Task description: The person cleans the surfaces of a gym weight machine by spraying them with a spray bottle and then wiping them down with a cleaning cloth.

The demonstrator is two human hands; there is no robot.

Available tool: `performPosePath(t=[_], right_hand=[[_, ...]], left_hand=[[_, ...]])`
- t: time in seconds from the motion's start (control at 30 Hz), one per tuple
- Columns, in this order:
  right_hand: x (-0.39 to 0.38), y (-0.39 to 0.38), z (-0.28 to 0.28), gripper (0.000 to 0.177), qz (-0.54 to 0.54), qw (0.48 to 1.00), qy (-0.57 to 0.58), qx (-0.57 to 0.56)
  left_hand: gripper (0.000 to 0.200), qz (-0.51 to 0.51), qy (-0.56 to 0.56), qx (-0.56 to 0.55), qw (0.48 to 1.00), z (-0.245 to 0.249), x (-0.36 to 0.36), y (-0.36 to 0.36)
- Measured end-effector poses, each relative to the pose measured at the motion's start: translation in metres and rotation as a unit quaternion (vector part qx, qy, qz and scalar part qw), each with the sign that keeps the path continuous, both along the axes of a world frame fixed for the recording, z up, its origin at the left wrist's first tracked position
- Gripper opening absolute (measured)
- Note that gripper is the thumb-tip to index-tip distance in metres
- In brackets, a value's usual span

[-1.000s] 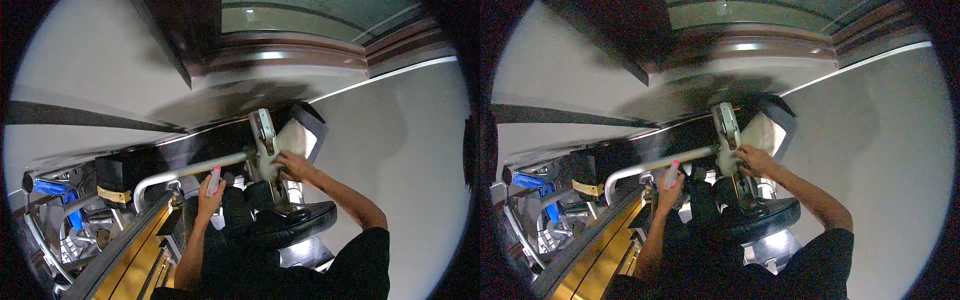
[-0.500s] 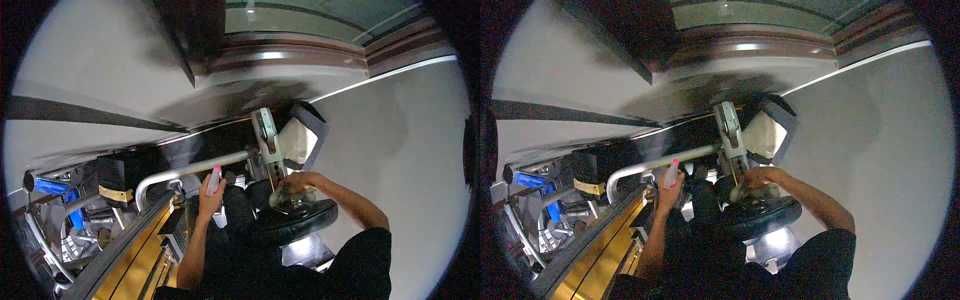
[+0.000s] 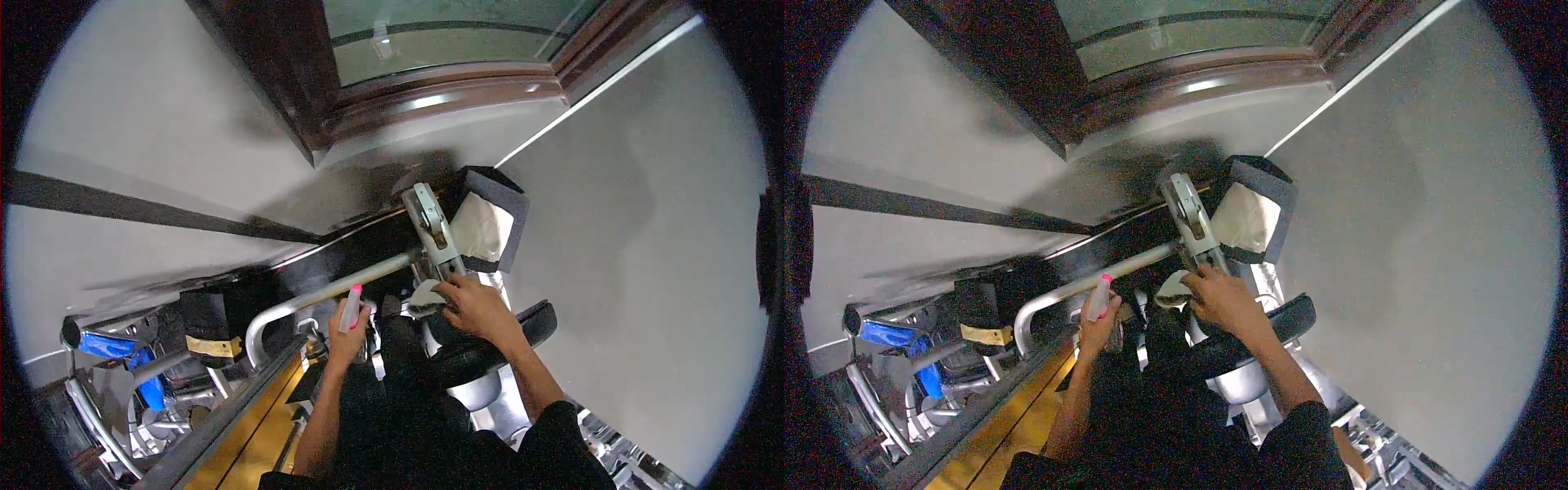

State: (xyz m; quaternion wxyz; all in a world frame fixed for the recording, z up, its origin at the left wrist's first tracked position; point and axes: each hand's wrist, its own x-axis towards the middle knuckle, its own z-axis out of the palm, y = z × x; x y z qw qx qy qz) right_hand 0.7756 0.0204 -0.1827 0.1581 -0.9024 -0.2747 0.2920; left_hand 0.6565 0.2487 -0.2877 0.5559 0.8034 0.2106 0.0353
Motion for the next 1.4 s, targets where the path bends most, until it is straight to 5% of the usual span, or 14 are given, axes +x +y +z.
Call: performPosePath(t=[0.17, 0.3, 0.43, 0.53, 0.7, 0.73, 0.83, 0.93, 1.0, 1.1, 1.2, 1.33, 1.4], right_hand=[[-0.028, -0.020, 0.033, 0.049, -0.121, 0.966, -0.168, 0.154], [-0.058, -0.019, 0.069, 0.052, -0.306, 0.906, -0.278, 0.088], [-0.094, -0.023, 0.032, 0.039, -0.149, 0.940, -0.298, -0.068], [-0.108, -0.020, 0.040, 0.032, -0.073, 0.962, -0.263, 0.002], [-0.085, -0.034, 0.033, 0.028, -0.351, 0.848, -0.397, -0.030], [-0.087, -0.033, 0.029, 0.028, -0.353, 0.846, -0.398, -0.030], [-0.096, -0.032, 0.021, 0.021, -0.118, 0.912, -0.391, 0.045], [-0.084, -0.049, 0.006, 0.019, -0.221, 0.883, -0.410, 0.056], [-0.072, -0.039, 0.006, 0.021, -0.365, 0.815, -0.449, 0.018], [-0.077, -0.042, 0.015, 0.018, -0.239, 0.863, -0.440, 0.060], [-0.077, -0.054, 0.009, 0.019, -0.240, 0.890, -0.372, 0.106], [-0.072, -0.038, 0.006, 0.020, -0.388, 0.824, -0.409, 0.060], [-0.076, -0.046, 0.003, 0.020, -0.321, 0.866, -0.359, 0.134]], left_hand=[[0.014, -0.028, 0.022, -0.044, 0.998, 0.020, -0.015, 0.005], [0.013, -0.100, -0.010, -0.023, 0.995, 0.051, -0.026, 0.006], [0.013, -0.141, -0.036, -0.064, 0.987, 0.060, -0.040, 0.007], [0.014, -0.157, -0.015, -0.094, 0.983, 0.077, -0.049, 0.009], [0.013, -0.179, -0.019, -0.138, 0.974, 0.087, -0.063, 0.021], [0.013, -0.176, -0.020, -0.132, 0.975, 0.085, -0.066, 0.024], [0.013, -0.177, -0.011, -0.143, 0.974, 0.077, -0.073, 0.033], [0.012, -0.177, 0.011, -0.185, 0.967, 0.086, -0.074, 0.034], [0.012, -0.176, 0.025, -0.204, 0.963, 0.093, -0.072, 0.031], [0.011, -0.219, -0.003, -0.102, 0.970, 0.090, -0.070, 0.030], [0.010, -0.240, -0.026, -0.121, 0.963, 0.080, -0.066, 0.020], [0.012, -0.255, -0.002, -0.155, 0.954, 0.071, -0.060, 0.008], [0.012, -0.234, 0.011, -0.195, 0.952, 0.069, -0.058, 0.000]])
